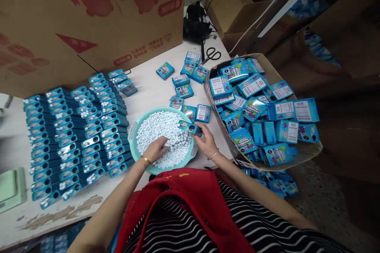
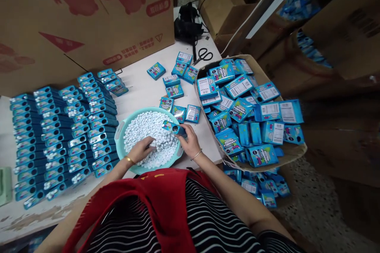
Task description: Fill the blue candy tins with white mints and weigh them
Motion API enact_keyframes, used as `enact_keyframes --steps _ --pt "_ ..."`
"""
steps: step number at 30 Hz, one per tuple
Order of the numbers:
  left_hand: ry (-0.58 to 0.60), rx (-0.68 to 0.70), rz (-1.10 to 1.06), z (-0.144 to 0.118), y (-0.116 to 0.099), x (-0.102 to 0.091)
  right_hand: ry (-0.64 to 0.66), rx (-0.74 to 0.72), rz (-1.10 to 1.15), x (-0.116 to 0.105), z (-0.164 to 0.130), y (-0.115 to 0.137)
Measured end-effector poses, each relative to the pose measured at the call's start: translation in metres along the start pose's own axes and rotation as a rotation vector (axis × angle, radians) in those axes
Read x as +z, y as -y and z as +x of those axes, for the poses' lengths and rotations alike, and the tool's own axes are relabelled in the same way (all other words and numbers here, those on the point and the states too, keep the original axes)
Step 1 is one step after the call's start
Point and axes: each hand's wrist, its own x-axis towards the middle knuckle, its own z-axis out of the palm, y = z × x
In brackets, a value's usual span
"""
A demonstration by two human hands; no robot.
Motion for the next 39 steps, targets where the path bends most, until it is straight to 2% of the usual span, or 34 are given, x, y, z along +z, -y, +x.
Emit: enact_keyframes --steps 5,9,15,18,21,24,27,30,32,34,36,39 --pt "-0.113 0.143 0.001 -0.043 -0.020 -0.055 0.071 -0.065 -0.014 0.004 -0.004 0.001" --pt "-0.090 0.137 0.157 -0.053 -0.050 -0.085 0.150 -0.155 -0.006 0.011 -0.009 0.006" --pt "0.068 -0.019 0.603 -0.052 -0.109 -0.107 0.198 -0.254 -0.031 0.022 -0.018 0.009" --pt "0.095 -0.004 0.677 -0.054 -0.131 -0.110 0.205 -0.262 -0.028 0.026 -0.021 0.008" --pt "0.100 0.029 0.704 -0.059 -0.139 -0.113 0.209 -0.249 -0.010 0.029 -0.024 0.006" --pt "0.114 0.012 0.716 -0.064 -0.131 -0.122 0.228 -0.231 0.014 0.030 -0.025 0.005" --pt "0.046 -0.009 0.600 -0.062 -0.108 -0.127 0.228 -0.213 0.050 0.033 -0.024 0.007" --pt "-0.096 0.096 0.328 -0.047 -0.077 -0.120 0.217 -0.213 0.097 0.040 -0.017 0.013" --pt "-0.132 0.184 0.195 -0.031 -0.059 -0.109 0.227 -0.201 0.112 0.046 -0.009 0.019" --pt "-0.107 0.210 0.157 -0.014 -0.045 -0.102 0.258 -0.191 0.124 0.052 0.006 0.022" --pt "-0.082 0.191 0.165 0.000 -0.032 -0.104 0.283 -0.188 0.136 0.056 0.027 0.020" --pt "-0.167 0.156 0.185 0.019 -0.006 -0.128 0.195 -0.106 0.083 0.058 0.074 0.004"
